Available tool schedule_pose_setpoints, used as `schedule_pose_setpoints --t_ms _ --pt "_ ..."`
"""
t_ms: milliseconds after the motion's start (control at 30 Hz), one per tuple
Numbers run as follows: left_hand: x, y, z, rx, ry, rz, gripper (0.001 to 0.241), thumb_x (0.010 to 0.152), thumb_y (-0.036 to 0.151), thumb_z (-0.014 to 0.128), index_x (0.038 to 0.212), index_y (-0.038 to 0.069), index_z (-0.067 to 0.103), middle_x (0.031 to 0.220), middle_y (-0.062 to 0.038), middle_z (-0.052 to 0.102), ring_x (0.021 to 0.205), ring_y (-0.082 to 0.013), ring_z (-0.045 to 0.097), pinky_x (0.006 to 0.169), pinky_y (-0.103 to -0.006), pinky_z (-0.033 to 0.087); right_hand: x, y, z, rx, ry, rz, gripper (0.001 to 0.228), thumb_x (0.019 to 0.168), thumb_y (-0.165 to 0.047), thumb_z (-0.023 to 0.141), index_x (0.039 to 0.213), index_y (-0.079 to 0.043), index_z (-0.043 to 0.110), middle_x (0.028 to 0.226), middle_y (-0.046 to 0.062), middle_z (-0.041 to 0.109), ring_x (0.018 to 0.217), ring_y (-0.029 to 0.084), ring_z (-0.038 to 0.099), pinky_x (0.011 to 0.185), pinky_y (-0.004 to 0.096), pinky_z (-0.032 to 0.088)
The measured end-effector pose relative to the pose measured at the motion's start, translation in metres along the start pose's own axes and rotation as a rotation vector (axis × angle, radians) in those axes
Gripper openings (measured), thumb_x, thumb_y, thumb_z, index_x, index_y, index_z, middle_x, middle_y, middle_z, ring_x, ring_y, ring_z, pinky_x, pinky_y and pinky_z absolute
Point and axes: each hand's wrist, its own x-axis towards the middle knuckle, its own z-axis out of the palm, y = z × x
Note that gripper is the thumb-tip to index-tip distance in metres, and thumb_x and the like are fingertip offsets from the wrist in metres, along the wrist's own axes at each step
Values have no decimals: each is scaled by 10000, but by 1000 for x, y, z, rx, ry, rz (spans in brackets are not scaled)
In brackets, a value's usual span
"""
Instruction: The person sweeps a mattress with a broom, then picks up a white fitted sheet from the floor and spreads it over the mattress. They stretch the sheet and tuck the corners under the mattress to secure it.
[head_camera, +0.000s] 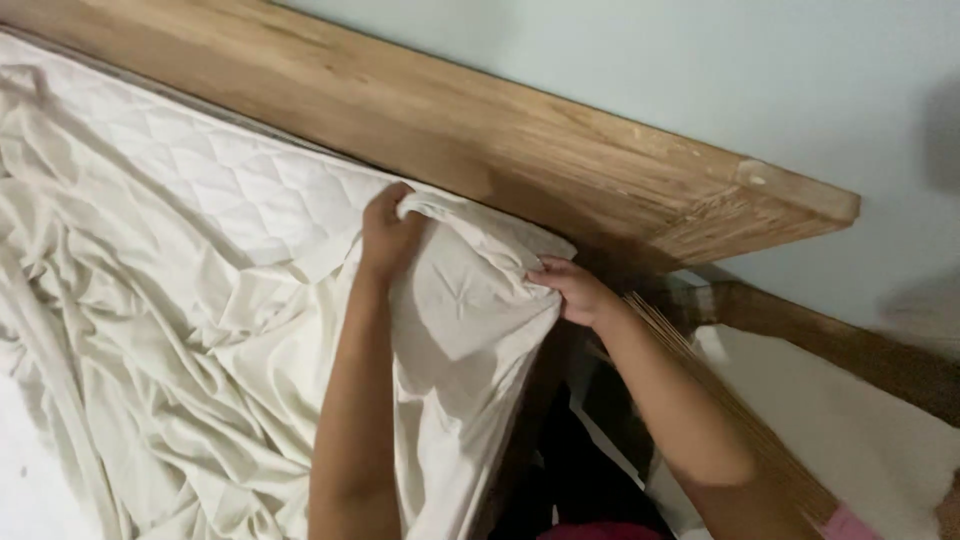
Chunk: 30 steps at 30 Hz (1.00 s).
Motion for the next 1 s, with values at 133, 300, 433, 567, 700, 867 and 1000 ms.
schedule_pose_setpoints --t_ms 133,300,433,567,700,867,1000 --pt "19 -94 52 982 -164 -58 367 754 209 779 1111 137 735 1098 -108 746 1037 -319 688 887 -498 492 30 46 -176 -210 572 -11 491 983 -173 711 1409 -23 517 1283 97 684 1162 213 637 995 382 519" --pt "24 -170 113 1131 -326 -325 337 789 276 745 1118 203 734 1166 -66 739 1156 -286 654 1008 -560 433 32 70 -265 -445 861 -132 475 1043 -248 705 1385 59 587 1256 179 693 1109 269 598 931 397 504" --pt "21 -203 155 1106 -276 -209 359 767 302 765 1110 204 724 1131 -45 744 1107 -297 661 982 -574 416 42 77 -262 -548 1129 -68 526 980 -273 642 1469 -103 554 1392 108 624 1218 270 581 986 387 477" --pt "19 -184 167 1188 -318 -186 484 733 382 807 1161 189 690 1070 -72 734 1064 -312 651 924 -557 422 52 104 -311 -553 1141 -231 509 952 -237 683 1428 -83 589 1429 99 617 1268 265 571 1020 378 453" --pt "24 -201 169 1152 -371 -89 420 683 373 809 1060 211 725 1060 -44 754 1035 -289 682 932 -541 440 8 131 -372 -963 1309 -405 464 932 -242 745 1345 -59 642 1335 129 664 1204 286 608 998 410 500" --pt "42 -246 100 1366 -398 -53 455 862 620 642 1066 227 746 1028 -86 763 871 -311 716 824 -534 475 62 124 -291 -619 1174 -267 463 937 -295 715 1330 -54 665 1307 126 687 1169 267 631 987 406 509" --pt "75 -238 25 1492 -367 -35 502 919 641 606 1093 188 730 1025 -81 764 884 -296 718 820 -544 475 73 103 -257 -391 1037 -189 473 941 -338 691 1317 -51 683 1284 123 705 1141 251 650 979 402 516"
